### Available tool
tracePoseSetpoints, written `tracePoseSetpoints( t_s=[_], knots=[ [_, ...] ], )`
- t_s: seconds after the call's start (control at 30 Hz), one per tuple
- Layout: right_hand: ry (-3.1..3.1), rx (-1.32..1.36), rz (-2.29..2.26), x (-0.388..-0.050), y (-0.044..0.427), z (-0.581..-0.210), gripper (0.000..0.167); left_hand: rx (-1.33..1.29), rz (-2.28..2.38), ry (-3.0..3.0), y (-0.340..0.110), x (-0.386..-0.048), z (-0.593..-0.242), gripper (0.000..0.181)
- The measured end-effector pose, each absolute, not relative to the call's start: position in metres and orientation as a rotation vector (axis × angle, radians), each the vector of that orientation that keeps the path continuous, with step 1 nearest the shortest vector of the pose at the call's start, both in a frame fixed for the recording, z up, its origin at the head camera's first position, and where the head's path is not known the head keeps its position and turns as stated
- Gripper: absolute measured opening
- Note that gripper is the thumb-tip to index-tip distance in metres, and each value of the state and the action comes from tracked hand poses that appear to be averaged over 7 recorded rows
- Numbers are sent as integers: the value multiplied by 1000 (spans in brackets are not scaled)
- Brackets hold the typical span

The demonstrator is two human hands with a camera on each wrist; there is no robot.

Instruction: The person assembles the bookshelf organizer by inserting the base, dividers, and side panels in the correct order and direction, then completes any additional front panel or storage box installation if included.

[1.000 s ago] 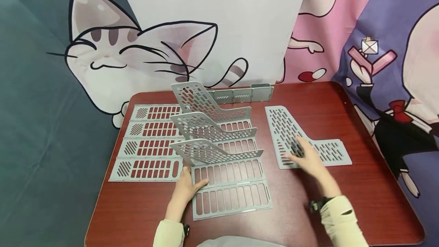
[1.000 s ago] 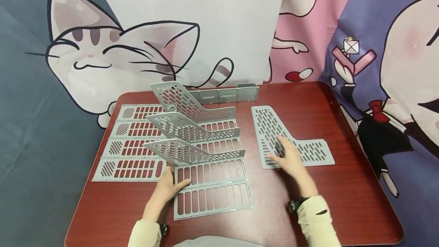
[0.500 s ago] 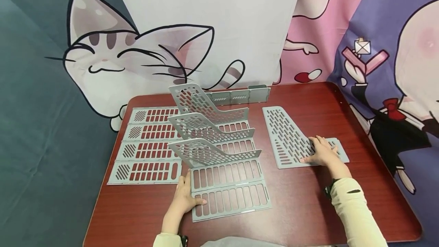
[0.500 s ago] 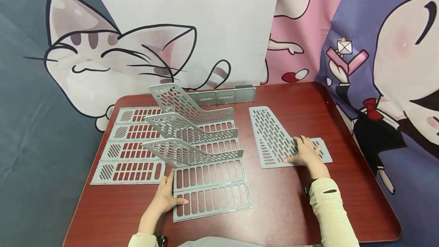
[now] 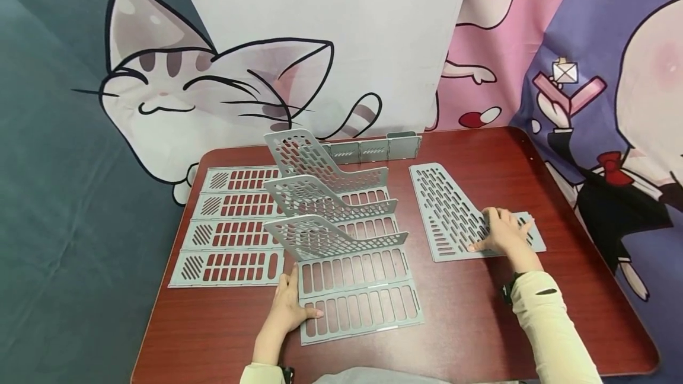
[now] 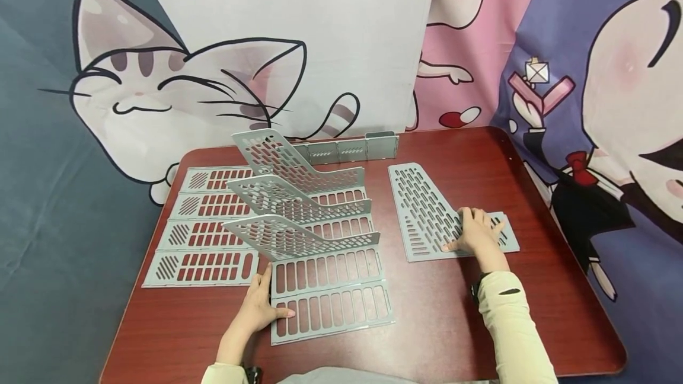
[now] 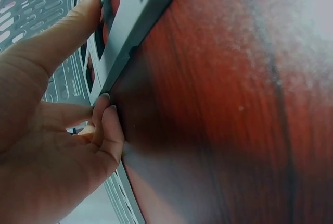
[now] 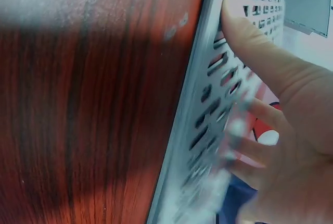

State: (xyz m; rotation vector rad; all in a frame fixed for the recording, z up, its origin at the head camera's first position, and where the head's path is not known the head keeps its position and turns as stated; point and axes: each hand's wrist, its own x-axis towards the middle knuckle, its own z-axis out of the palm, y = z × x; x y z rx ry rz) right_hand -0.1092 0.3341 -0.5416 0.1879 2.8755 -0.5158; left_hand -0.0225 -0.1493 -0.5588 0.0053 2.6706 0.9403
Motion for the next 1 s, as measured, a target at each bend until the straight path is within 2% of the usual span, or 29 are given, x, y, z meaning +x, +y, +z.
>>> tracePoseSetpoints(
  t_s=[0.27,0.37,0.5,0.57,0.77,1.0],
  knots=[
    [3269,96,-394,-97,328,-540,90,1,957,2680,-148,-20,-560,119],
    [3336,-128,-411,-81,332,-535,74,4,954,2678,-148,-20,-560,119],
    [3274,-539,-651,-55,335,-519,39,29,929,2686,-149,-23,-559,119],
    [3202,-691,-818,-44,332,-512,32,35,920,2694,-150,-23,-560,119],
    [3114,-975,-949,-33,318,-502,25,46,894,2712,-152,-25,-557,119],
    [3129,-985,-857,-39,322,-506,19,-43,881,2745,-147,-26,-553,106]
  ],
)
